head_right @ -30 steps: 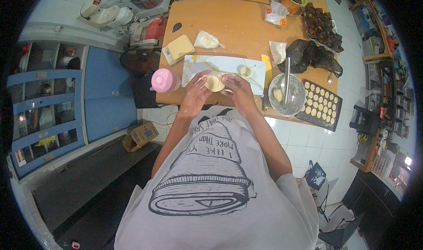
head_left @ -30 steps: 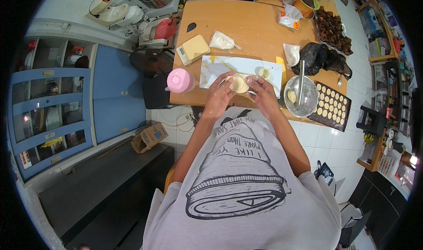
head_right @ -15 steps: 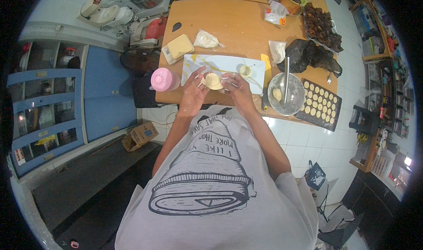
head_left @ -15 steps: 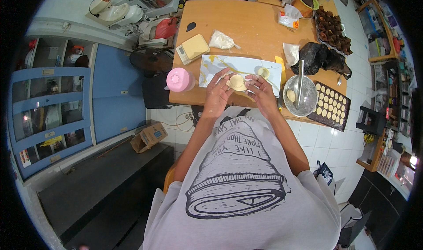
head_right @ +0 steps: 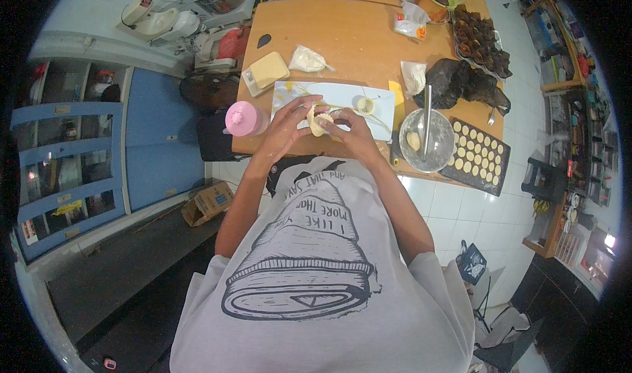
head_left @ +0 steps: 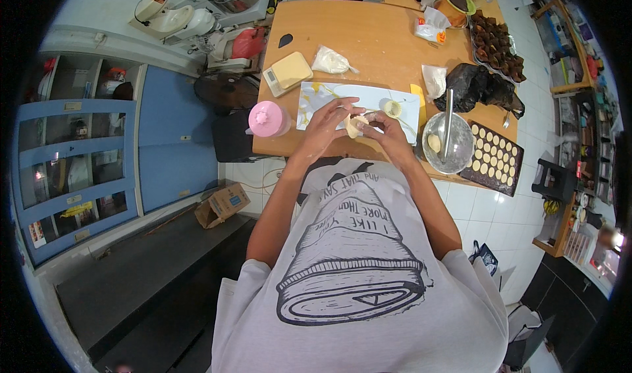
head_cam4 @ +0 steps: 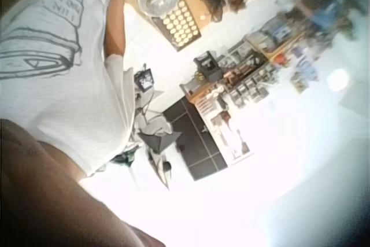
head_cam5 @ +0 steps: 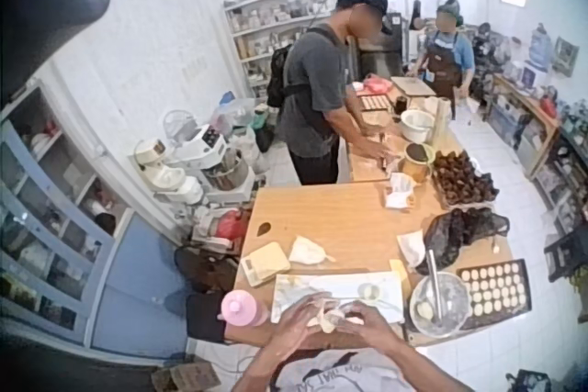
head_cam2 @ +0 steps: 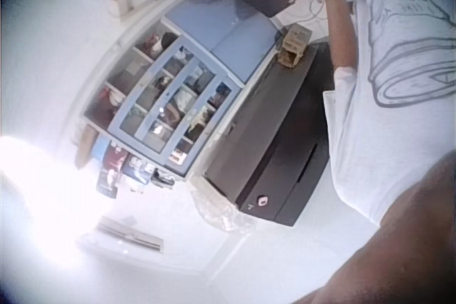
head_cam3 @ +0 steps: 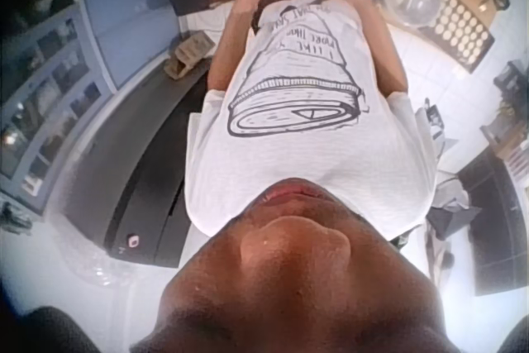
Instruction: The person prepares pastries by scooping filling from a bowl, placing it onto a dough circle, and folding the dough over the filling by hand before placing the finished item onto a baking tray.
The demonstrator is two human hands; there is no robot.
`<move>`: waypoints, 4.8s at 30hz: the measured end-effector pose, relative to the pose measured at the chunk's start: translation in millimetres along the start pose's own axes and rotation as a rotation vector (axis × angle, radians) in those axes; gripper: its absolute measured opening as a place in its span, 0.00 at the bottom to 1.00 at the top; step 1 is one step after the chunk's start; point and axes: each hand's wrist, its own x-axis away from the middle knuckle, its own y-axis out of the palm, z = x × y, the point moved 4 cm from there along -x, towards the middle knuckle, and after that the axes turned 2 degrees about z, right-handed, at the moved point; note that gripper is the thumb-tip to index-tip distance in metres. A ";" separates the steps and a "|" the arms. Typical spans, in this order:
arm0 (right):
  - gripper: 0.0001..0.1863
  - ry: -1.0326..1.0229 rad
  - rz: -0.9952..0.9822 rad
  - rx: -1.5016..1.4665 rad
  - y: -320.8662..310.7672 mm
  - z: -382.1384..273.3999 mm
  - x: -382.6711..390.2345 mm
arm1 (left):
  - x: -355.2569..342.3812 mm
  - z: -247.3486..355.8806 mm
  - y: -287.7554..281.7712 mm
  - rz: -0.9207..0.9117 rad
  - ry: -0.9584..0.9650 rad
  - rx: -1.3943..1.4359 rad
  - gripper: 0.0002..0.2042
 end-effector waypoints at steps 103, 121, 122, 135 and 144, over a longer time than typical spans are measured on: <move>0.21 0.057 -0.057 -0.200 8.9 -3.3 0.7 | 8.8 -21.9 -11.5 0.002 0.155 -0.296 0.39; 0.26 0.149 -0.196 -0.189 6.8 -9.0 2.2 | 6.5 9.9 -15.7 -0.211 0.005 -0.543 0.40; 0.26 0.149 -0.195 -0.189 5.8 -9.3 2.1 | 5.4 10.9 -16.5 -0.234 0.017 -0.562 0.40; 0.28 0.189 -0.314 -0.152 0.5 -17.2 1.3 | -1.1 12.8 -26.4 -0.293 0.020 -0.638 0.39; 0.30 0.237 -0.450 -0.069 -5.0 -21.0 -2.6 | -1.5 35.3 -23.6 -0.365 -0.045 -0.721 0.40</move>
